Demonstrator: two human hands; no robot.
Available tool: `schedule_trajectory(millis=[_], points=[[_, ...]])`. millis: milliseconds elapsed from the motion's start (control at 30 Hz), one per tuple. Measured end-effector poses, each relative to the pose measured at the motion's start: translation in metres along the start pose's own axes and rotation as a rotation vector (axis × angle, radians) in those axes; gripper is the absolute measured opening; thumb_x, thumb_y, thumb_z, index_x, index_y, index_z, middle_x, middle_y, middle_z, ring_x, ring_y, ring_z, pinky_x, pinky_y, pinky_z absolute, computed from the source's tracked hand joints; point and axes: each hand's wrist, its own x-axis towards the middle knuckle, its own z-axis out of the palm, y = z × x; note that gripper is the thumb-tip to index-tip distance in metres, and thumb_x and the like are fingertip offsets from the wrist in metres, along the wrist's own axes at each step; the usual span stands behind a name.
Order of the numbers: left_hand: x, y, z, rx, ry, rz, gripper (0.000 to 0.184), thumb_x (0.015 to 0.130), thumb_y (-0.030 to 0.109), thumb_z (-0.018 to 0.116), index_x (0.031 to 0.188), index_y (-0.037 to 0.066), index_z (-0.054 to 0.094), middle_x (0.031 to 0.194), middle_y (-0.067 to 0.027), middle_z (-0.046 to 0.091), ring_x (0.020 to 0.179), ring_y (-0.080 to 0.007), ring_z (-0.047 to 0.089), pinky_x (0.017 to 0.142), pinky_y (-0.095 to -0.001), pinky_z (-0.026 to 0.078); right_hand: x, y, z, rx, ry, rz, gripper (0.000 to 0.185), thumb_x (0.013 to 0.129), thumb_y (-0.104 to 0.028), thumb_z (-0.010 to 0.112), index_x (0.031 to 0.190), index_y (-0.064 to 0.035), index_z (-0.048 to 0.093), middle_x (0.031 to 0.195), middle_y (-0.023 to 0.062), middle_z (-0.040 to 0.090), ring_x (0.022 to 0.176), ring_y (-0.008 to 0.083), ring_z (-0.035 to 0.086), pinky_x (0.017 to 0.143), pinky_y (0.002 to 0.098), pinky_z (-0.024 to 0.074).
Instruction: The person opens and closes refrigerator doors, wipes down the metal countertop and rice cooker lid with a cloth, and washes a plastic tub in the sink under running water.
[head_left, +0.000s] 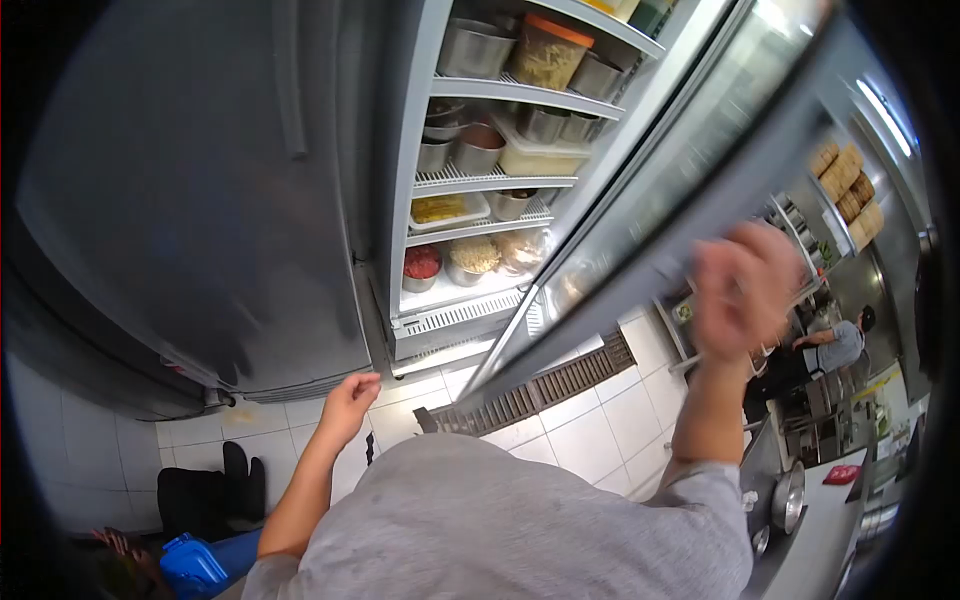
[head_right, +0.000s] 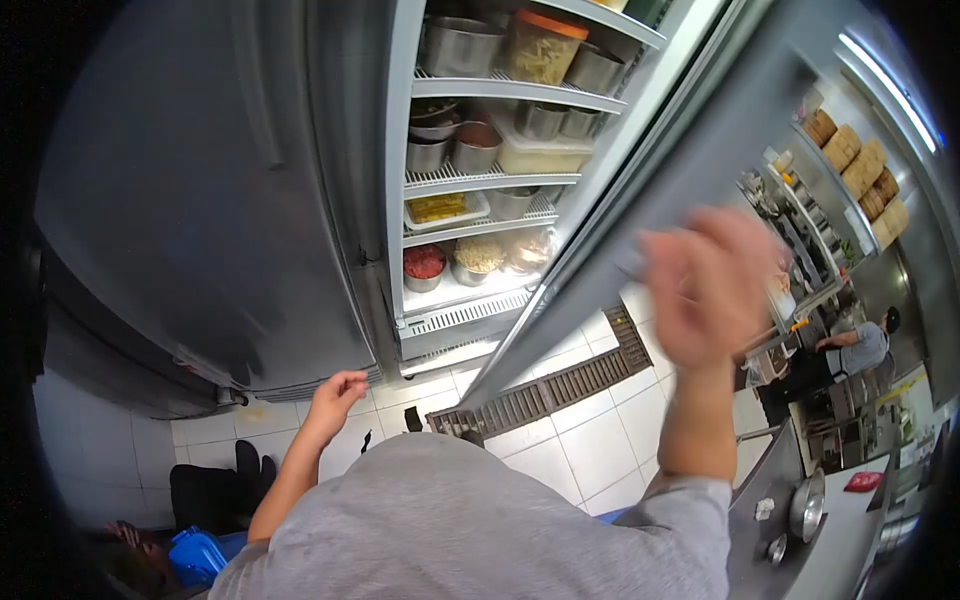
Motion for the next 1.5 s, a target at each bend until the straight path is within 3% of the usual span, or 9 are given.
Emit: schedule_trajectory(millis=[100, 167, 500, 767, 833, 933, 1200, 1267, 1500], points=[[0.026, 0.023, 0.014, -0.019, -0.103, 0.019, 0.026, 0.091, 0.014, 0.056, 0.113, 0.001, 0.059, 0.100, -0.0077, 0.065, 0.092, -0.0120, 0.059, 0.085, -0.0259, 0.045, -0.048, 0.048, -0.053, 0.130, 0.345, 0.703, 0.031, 0.089, -0.008, 0.061, 0.118, 0.0002, 0.054, 0.117, 0.0091, 0.054, 0.103, 0.0173, 0.051, 0.087, 0.0296, 0.0416], [0.041, 0.037, 0.024, -0.007, -0.160, 0.024, 0.026, 0.092, 0.015, 0.056, 0.114, 0.001, 0.059, 0.101, -0.0080, 0.065, 0.094, -0.0117, 0.058, 0.086, -0.0255, 0.044, -0.051, 0.060, -0.072, 0.064, 0.410, 0.789, 0.044, 0.096, -0.022, 0.053, 0.130, 0.0043, 0.042, 0.122, 0.0107, 0.051, 0.109, 0.0171, 0.048, 0.097, 0.0282, 0.0349], [0.122, 0.093, 0.079, 0.127, -0.163, 0.193, 0.027, 0.088, 0.015, 0.061, 0.112, 0.002, 0.061, 0.103, -0.0114, 0.066, 0.091, -0.0167, 0.063, 0.081, -0.0282, 0.049, -0.207, 0.304, -0.163, -0.427, 0.564, 1.332, 0.081, 0.083, -0.062, 0.055, 0.128, 0.0041, 0.049, 0.119, 0.0160, 0.058, 0.103, 0.0257, 0.058, 0.091, 0.0334, 0.0431], [0.110, 0.313, 0.036, 0.721, 1.447, 1.201, 0.030, 0.085, -0.002, 0.056, 0.114, 0.001, 0.055, 0.116, -0.0141, 0.054, 0.112, -0.0274, 0.051, 0.091, -0.0352, 0.043, -0.327, 0.462, -0.198, -0.434, 0.490, 1.152, 0.062, 0.095, -0.050, 0.041, 0.134, -0.0020, 0.046, 0.136, 0.0182, 0.046, 0.124, 0.0276, 0.045, 0.104, 0.0317, 0.0298], [0.102, 0.349, 0.008, 0.899, 1.818, 0.982, 0.033, 0.088, 0.007, 0.059, 0.120, 0.001, 0.053, 0.119, -0.0135, 0.054, 0.113, -0.0239, 0.051, 0.092, -0.0329, 0.042, -0.378, 0.506, -0.225, -0.868, 0.148, 0.749, 0.062, 0.094, -0.052, 0.042, 0.129, -0.0026, 0.051, 0.132, 0.0164, 0.052, 0.121, 0.0290, 0.048, 0.100, 0.0331, 0.0355], [0.111, 0.364, -0.034, 0.540, 1.729, 0.776, 0.039, 0.092, 0.021, 0.058, 0.124, 0.001, 0.050, 0.124, -0.0141, 0.053, 0.117, -0.0242, 0.050, 0.094, -0.0339, 0.041, -0.257, 0.427, -0.148, -0.671, 0.472, 1.239, 0.070, 0.095, -0.052, 0.039, 0.122, 0.0114, 0.051, 0.126, 0.0316, 0.050, 0.115, 0.0394, 0.050, 0.101, 0.0381, 0.0362], [0.127, 0.363, -0.065, 0.797, 1.917, 0.462, 0.047, 0.097, 0.037, 0.045, 0.122, -0.003, 0.047, 0.121, -0.0263, 0.055, 0.112, -0.0399, 0.053, 0.092, -0.0406, 0.042, -0.269, 0.467, -0.131, -0.503, 0.702, 1.229, 0.067, 0.097, -0.047, 0.041, 0.118, 0.0156, 0.050, 0.124, 0.0320, 0.050, 0.110, 0.0338, 0.052, 0.099, 0.0369, 0.0374], [0.125, 0.363, -0.067, 0.835, 1.920, 0.429, 0.047, 0.097, 0.037, 0.044, 0.121, -0.003, 0.045, 0.120, -0.0271, 0.054, 0.112, -0.0415, 0.052, 0.091, -0.0417, 0.042, -0.322, 0.494, -0.166, -0.861, 0.408, 1.384, 0.074, 0.091, -0.067, 0.021, 0.131, -0.0129, 0.053, 0.136, 0.0166, 0.047, 0.134, 0.0455, 0.023, 0.092, 0.0709, -0.0185], [0.123, 0.376, -0.045, 0.855, 1.913, 0.392, 0.043, 0.099, 0.033, 0.040, 0.122, -0.003, 0.041, 0.114, -0.0296, 0.056, 0.107, -0.0447, 0.052, 0.087, -0.0447, 0.043, -0.251, 0.458, -0.120, -0.627, 0.590, 1.254, 0.066, 0.096, -0.051, 0.037, 0.118, 0.0091, 0.053, 0.123, 0.0298, 0.052, 0.112, 0.0375, 0.047, 0.094, 0.0461, 0.0264]])
